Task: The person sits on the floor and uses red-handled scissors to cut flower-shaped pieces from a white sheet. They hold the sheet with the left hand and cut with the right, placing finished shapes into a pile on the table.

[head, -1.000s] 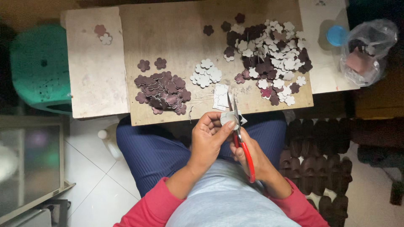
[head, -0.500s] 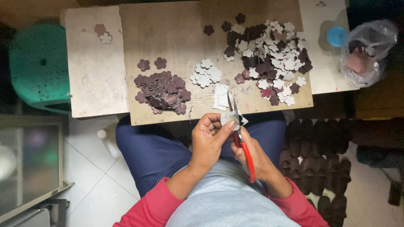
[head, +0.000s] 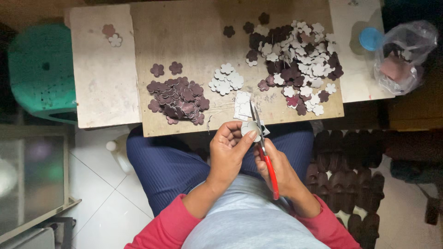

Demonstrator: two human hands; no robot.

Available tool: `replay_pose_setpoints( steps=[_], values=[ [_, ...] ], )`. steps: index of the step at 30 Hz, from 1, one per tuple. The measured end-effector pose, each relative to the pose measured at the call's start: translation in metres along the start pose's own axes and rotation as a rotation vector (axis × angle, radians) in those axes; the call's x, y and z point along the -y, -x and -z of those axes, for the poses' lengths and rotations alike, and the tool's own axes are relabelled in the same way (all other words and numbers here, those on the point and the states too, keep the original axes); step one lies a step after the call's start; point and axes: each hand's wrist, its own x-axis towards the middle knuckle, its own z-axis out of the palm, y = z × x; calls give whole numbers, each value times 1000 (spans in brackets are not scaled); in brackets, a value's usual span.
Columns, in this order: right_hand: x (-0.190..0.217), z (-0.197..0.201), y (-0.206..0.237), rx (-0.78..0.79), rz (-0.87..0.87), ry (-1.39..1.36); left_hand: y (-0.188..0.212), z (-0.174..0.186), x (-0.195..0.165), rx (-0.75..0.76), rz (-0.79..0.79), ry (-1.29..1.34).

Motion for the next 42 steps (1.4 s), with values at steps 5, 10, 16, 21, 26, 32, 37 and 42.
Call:
replay_pose_setpoints(
  steps=[5,10,16,21,26,32,37,42],
  values=[
    [3,5,0,58,-19,-34,0,-2,-3,20,34,10],
    [4,13,-2,118,38,-53,1,0,-9,52,70,-67],
    [5,14,0,136,-40,-63,1,5,-8,58,60,-46],
    [5,15,-1,136,0,-75,0,10,-8,55,47,-76],
    [5,16,-1,146,5,-35,-2,14,-11,35,36,-108],
    [4,16,-1,155,-47,-57,-4,17,-13,30,46,-90],
    [2,18,-1,168,-14,-27,-5,20,-15,17,44,-133],
    [2,18,0,167,-39,-62,-6,21,-15,15,44,-134]
  ],
)
